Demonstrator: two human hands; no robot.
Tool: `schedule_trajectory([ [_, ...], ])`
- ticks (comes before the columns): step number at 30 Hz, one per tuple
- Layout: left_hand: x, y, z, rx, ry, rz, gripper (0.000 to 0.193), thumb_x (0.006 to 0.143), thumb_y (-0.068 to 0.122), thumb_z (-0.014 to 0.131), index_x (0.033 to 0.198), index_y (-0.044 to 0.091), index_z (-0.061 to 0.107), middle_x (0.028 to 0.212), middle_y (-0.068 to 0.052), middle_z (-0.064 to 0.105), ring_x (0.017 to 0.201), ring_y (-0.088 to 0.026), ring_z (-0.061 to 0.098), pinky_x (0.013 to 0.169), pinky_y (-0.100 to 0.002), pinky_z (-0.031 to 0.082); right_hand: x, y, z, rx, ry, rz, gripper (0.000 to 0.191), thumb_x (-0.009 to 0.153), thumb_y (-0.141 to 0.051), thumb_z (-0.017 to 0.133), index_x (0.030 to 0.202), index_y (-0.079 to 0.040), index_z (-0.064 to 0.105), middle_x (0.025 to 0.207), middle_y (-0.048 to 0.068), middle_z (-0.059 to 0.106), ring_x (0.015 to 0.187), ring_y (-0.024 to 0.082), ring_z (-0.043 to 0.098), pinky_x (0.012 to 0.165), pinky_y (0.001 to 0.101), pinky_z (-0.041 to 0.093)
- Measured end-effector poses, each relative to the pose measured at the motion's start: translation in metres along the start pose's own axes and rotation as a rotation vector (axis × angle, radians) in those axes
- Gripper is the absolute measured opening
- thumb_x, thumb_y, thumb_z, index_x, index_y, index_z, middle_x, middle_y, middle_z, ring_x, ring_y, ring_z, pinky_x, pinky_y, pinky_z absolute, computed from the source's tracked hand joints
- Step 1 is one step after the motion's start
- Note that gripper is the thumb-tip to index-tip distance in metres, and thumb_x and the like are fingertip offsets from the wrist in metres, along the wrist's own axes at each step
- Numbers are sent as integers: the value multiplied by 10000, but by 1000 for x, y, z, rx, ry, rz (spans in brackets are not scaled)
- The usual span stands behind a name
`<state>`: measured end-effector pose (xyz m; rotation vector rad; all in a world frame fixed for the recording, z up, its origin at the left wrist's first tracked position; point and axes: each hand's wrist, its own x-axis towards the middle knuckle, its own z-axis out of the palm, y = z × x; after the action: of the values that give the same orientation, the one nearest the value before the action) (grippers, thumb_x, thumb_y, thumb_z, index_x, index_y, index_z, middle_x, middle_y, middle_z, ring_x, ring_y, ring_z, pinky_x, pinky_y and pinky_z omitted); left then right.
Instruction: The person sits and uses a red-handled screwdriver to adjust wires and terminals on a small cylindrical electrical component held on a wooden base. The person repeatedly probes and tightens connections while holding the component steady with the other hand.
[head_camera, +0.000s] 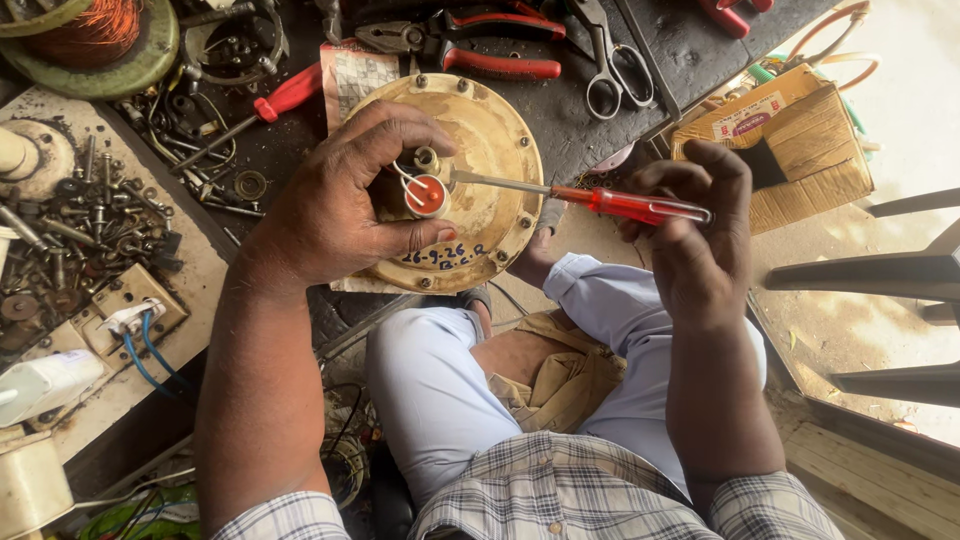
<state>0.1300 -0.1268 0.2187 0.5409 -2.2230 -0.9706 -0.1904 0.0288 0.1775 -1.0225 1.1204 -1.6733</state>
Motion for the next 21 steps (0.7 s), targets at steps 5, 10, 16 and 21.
schedule_trajectory([
  [5, 0, 0, 1, 1, 1, 1, 594, 821, 318, 914, 1302, 148, 609, 1325, -54, 618, 1274, -242, 647, 1073, -389, 582, 0, -1, 0, -292, -23, -172, 435, 1176, -190, 661, 1467, -60, 364, 994, 85, 605, 794, 133, 627, 715, 246, 539],
  [10, 2, -1, 2, -32, 0, 45, 589, 840, 322, 908, 1312, 158, 595, 1340, -40, 618, 1294, -230, 651, 1116, -383, 588, 1, 5, 6, -181, 129, -32, 383, 1132, -245, 620, 1390, 21, 522, 824, 97, 615, 598, 124, 590, 573, 245, 471],
  [16, -2, -1, 1, -8, -13, -43, 610, 809, 322, 924, 1307, 161, 611, 1336, -54, 614, 1231, -220, 670, 1023, -363, 608, 5, -9, 6, -73, -90, -38, 524, 1052, -187, 690, 1450, -77, 368, 1124, 77, 614, 934, 146, 652, 804, 299, 553],
  [21, 0, 1, 1, 20, 3, -3, 615, 809, 324, 928, 1305, 153, 609, 1332, -56, 615, 1258, -236, 658, 1065, -383, 590, 5, -3, 9, -149, 22, -60, 385, 1152, -187, 682, 1408, -40, 434, 990, 68, 594, 752, 100, 580, 659, 252, 504],
])
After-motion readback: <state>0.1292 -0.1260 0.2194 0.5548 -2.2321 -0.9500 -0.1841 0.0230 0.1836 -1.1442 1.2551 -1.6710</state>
